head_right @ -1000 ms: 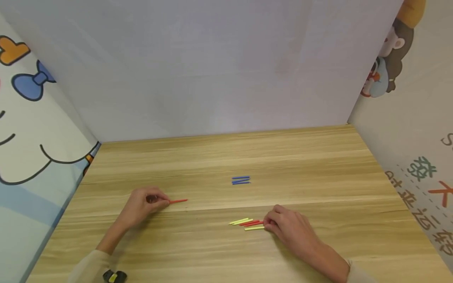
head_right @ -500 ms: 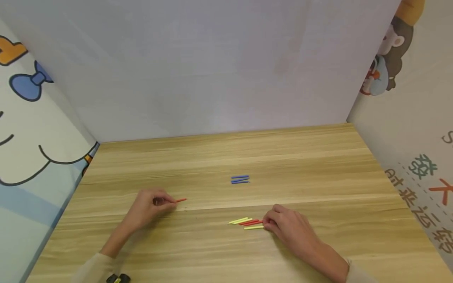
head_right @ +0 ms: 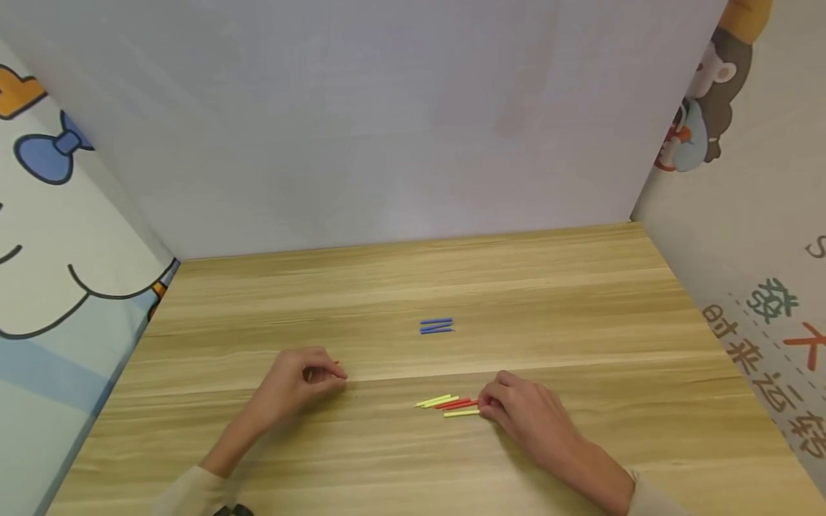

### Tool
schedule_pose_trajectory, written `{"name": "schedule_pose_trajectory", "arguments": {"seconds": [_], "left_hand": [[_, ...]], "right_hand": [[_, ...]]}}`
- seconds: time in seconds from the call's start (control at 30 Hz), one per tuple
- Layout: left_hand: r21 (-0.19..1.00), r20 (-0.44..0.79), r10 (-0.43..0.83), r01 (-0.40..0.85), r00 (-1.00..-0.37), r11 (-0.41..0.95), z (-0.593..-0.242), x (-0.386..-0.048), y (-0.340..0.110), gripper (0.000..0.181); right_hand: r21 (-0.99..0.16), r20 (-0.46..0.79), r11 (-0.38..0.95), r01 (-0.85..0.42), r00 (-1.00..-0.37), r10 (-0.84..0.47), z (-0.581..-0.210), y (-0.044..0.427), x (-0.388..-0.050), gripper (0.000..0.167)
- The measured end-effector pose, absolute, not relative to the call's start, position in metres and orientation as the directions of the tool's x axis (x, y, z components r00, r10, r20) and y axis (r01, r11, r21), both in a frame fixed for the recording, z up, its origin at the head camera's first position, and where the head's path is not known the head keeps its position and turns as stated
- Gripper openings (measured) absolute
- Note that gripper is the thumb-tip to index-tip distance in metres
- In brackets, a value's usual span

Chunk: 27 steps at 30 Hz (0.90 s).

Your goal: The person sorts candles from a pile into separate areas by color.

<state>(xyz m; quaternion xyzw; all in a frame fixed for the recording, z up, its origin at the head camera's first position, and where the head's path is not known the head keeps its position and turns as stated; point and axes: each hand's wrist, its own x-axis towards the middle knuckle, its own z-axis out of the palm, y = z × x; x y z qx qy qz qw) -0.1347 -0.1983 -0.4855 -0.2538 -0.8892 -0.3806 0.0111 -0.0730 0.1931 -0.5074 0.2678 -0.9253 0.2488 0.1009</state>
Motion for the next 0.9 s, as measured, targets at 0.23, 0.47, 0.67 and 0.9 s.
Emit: {"name": "schedule_pose_trajectory", "arguments": {"seconds": [0.23, 0.47, 0.67, 0.9], "left_hand": [[0.696, 0.204, 0.452, 0.453, -0.868, 0.557, -0.488, -0.133, -0.190, 0.006], [0.708, 0.211, 0.444, 0.450, -0.871, 0.544, -0.491, -0.131, -0.182, 0.006], [0.759, 0.232, 0.430, 0.439, -0.873, 0.480, -0.490, -0.126, -0.167, 0.007], [0.810, 0.219, 0.387, 0.388, -0.896, 0.440, -0.494, -0.117, -0.152, 0.008]], "right_hand": [[-0.424, 0.284, 0.742, -0.519, -0.854, -0.435, -0.506, 0.193, -0.073, 0.007], [-0.431, 0.264, 0.753, -0.498, -0.867, -0.423, -0.507, 0.192, -0.072, 0.010], [-0.432, 0.246, 0.761, -0.484, -0.875, -0.417, -0.507, 0.192, -0.073, 0.010], [-0.439, 0.245, 0.757, -0.484, -0.875, -0.418, -0.507, 0.193, -0.074, 0.009]]}}
